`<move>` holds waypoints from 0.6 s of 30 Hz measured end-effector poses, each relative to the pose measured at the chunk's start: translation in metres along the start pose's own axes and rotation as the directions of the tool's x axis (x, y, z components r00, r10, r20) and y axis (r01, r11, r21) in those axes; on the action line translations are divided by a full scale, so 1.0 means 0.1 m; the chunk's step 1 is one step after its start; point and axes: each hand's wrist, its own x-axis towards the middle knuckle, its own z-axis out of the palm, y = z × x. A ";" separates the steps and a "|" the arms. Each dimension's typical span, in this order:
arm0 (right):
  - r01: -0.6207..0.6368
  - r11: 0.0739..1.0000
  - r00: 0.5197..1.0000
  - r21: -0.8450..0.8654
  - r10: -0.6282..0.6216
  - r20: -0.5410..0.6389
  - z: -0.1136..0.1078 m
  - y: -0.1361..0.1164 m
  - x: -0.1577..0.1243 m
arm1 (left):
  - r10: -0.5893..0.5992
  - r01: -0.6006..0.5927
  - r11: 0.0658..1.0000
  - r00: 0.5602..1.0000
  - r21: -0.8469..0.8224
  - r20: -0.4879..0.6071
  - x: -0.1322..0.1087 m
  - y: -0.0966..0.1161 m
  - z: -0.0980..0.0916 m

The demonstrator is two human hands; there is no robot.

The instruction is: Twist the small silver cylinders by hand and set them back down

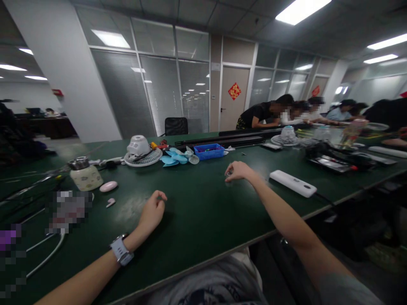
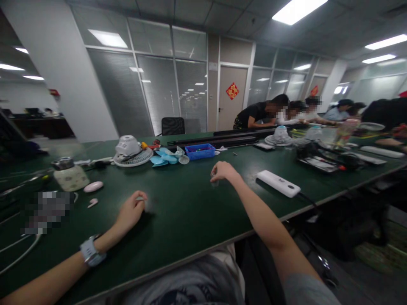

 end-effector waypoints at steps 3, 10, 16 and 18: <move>0.213 0.967 0.975 0.137 -0.202 -0.090 0.24 -0.38 -0.05 | 0.024 -0.025 0.994 1.000 -0.105 -0.013 -0.05 0.07 0.00; 0.514 0.577 0.843 0.634 -0.475 -0.251 0.81 -1.12 -0.30 | 0.263 -0.279 0.934 0.960 -0.222 -0.097 -0.17 0.29 -0.01; 0.577 0.462 0.784 0.674 -0.545 -0.298 0.93 -1.25 -0.41 | 0.329 -0.338 0.924 0.941 -0.180 -0.078 -0.17 0.39 0.01; 0.569 0.468 0.788 0.676 -0.544 -0.287 0.93 -1.25 -0.42 | 0.327 -0.332 0.929 0.943 -0.162 -0.058 -0.15 0.43 -0.01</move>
